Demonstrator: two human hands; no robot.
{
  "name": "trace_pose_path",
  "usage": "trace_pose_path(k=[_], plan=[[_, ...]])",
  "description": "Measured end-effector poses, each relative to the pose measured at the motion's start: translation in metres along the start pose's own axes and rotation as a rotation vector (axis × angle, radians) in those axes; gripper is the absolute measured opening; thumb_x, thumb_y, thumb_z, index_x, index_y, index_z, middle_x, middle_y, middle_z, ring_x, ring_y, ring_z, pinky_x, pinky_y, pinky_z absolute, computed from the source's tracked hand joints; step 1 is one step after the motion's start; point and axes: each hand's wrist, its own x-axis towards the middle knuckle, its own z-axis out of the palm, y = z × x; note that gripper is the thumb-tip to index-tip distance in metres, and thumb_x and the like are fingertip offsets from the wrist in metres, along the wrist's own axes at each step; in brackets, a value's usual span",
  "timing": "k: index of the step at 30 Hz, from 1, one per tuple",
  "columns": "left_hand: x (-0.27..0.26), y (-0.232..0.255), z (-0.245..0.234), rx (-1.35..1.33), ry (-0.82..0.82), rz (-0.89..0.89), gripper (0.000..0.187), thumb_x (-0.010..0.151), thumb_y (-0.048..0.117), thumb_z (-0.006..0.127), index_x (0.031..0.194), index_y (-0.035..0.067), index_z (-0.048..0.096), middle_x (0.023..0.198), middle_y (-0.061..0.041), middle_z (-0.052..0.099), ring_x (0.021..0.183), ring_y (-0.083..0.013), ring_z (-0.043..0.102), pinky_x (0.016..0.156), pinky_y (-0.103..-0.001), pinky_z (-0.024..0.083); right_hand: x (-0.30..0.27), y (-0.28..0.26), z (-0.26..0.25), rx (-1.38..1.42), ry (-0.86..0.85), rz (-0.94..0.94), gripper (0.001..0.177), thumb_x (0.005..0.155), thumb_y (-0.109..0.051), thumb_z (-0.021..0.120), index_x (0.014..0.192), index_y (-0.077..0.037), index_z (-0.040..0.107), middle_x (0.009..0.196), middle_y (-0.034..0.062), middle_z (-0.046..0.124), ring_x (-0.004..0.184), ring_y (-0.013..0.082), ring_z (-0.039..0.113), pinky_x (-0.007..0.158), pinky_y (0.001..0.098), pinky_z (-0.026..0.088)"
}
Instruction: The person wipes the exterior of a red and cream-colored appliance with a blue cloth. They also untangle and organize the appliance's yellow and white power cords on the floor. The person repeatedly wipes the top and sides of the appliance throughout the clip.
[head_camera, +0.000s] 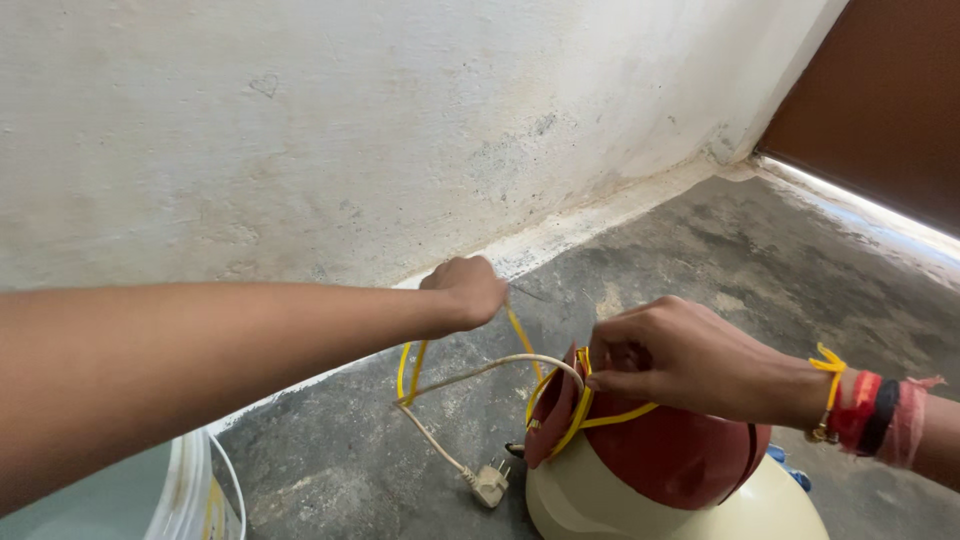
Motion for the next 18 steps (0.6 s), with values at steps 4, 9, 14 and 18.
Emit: trace_pose_path(k=[4,9,14,18], plan=[[0.026,-0.069,0.011,0.507,-0.256,-0.111,0.026,0.083,0.016,0.069,0.105,0.012,0.082,0.108,-0.014,0.076,0.099,-0.0269,0.073,0.083,-0.043,0.055,0.005,-0.007,0.003,-0.014,0.103,-0.13,0.025,0.083,-0.027,0.07,0.104,-0.015,0.073,0.093,0.0024,0.071,0.085,0.0174,0.068,0.077,0.0359,0.055],[-0.006,-0.119,0.019,0.887,-0.507,-0.053,0.023,0.089,0.022,0.07,0.11,0.016,0.076,0.107,-0.006,0.073,0.097,-0.0193,0.065,0.084,-0.039,0.051,0.005,-0.015,0.009,-0.049,0.192,-0.313,0.023,0.082,-0.025,0.07,0.1,-0.011,0.07,0.098,0.005,0.067,0.097,0.0212,0.062,0.094,0.0407,0.045],[-0.077,-0.082,0.023,0.424,0.136,0.451,0.018,0.08,0.004,0.053,0.097,0.007,0.057,0.092,-0.011,0.056,0.085,-0.0209,0.051,0.084,-0.041,0.043,0.006,-0.025,0.026,-0.306,-0.117,-0.247,0.024,0.093,-0.037,0.064,0.107,-0.019,0.069,0.104,-0.0028,0.063,0.106,0.0134,0.056,0.105,0.0339,0.041],[-0.127,-0.059,0.039,0.257,0.074,0.586,0.016,0.09,0.007,0.05,0.084,0.011,0.064,0.083,-0.006,0.063,0.082,-0.0221,0.059,0.085,-0.042,0.044,0.009,-0.016,0.039,-0.359,0.009,-0.712,0.038,0.072,-0.033,0.076,0.107,-0.02,0.076,0.108,0.0007,0.065,0.111,0.0223,0.055,0.103,0.0435,0.036]])
